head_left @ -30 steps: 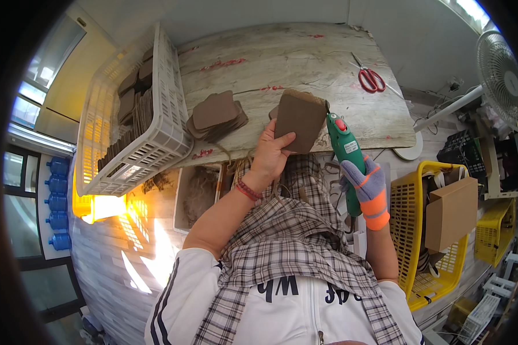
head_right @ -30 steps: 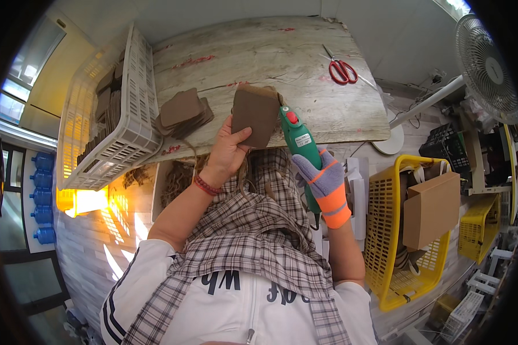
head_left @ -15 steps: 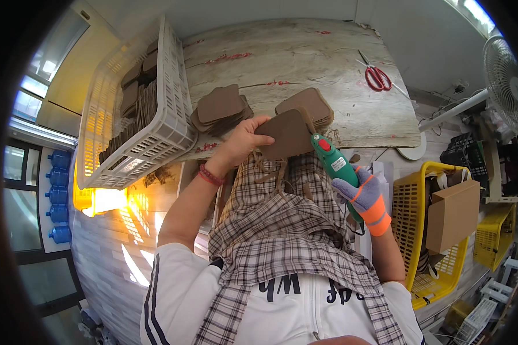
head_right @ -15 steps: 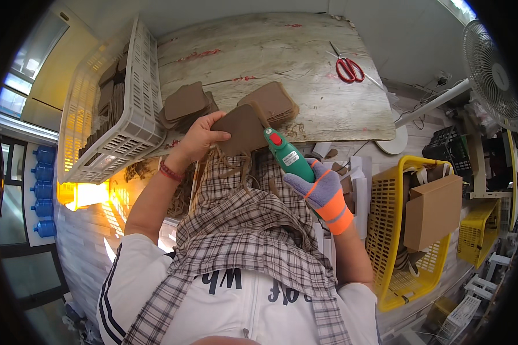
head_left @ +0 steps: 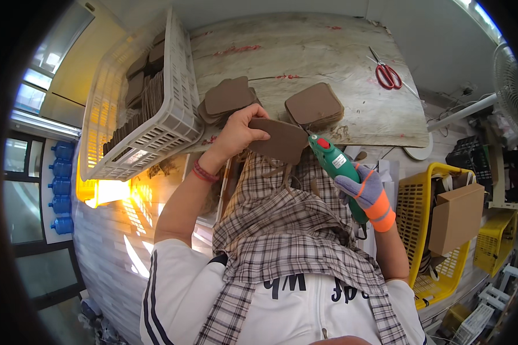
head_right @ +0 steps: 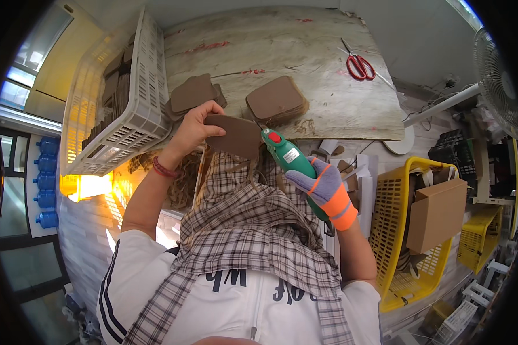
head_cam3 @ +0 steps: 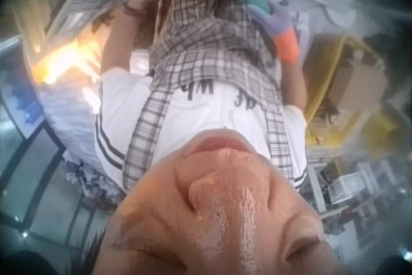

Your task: The person uses a rotary tool to trim the edges of brown coffee filters. They pick up filters from a white basket, trim each one, and place the finished pieces into a stack on the table.

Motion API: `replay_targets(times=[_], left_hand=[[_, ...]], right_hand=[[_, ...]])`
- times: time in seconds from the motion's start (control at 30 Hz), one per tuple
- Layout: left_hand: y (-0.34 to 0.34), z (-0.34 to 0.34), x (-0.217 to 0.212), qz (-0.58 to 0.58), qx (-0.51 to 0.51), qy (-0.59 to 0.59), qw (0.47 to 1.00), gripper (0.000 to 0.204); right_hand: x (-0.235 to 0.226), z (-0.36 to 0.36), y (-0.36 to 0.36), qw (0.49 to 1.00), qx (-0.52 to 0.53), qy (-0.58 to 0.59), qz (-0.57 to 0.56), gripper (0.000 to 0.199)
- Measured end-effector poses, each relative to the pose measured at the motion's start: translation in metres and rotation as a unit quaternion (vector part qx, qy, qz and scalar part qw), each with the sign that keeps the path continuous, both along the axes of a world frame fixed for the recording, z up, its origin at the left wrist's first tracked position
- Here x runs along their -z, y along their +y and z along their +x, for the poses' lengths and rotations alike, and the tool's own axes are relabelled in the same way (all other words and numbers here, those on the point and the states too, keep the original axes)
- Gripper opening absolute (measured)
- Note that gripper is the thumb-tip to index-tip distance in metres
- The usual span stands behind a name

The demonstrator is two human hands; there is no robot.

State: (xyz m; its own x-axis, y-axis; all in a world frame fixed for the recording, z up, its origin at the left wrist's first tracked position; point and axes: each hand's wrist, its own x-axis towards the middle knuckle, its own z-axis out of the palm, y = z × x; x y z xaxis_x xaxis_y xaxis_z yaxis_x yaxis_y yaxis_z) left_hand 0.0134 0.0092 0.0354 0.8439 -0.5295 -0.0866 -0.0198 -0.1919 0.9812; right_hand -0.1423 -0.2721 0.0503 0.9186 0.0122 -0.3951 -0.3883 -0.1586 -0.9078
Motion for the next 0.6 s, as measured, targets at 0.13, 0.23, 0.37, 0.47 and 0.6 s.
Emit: replay_targets(times=[0.13, 0.23, 0.37, 0.47, 0.6], left_hand=[[0.003, 0.001, -0.005, -0.074, -0.054, 0.028, 0.995, 0.023], [0.005, 0.001, -0.005, -0.088, -0.062, 0.035, 0.994, 0.022], [0.001, -0.001, -0.004, -0.09, -0.056, 0.045, 0.993, 0.021], [-0.001, -0.003, 0.0, -0.088, -0.043, 0.052, 0.994, 0.02], [-0.005, -0.007, -0.001, -0.053, -0.011, 0.051, 0.997, 0.019]], right_hand=[[0.001, -0.002, -0.001, 0.998, -0.032, -0.011, -0.049, 0.04], [0.0, -0.003, 0.001, 0.998, -0.038, -0.02, -0.053, 0.039], [-0.004, -0.004, 0.007, 1.0, -0.022, 0.013, 0.001, 0.039], [-0.003, -0.003, 0.008, 1.0, -0.026, 0.009, 0.001, 0.04], [-0.008, 0.0, 0.013, 0.999, -0.032, 0.015, -0.006, 0.038]])
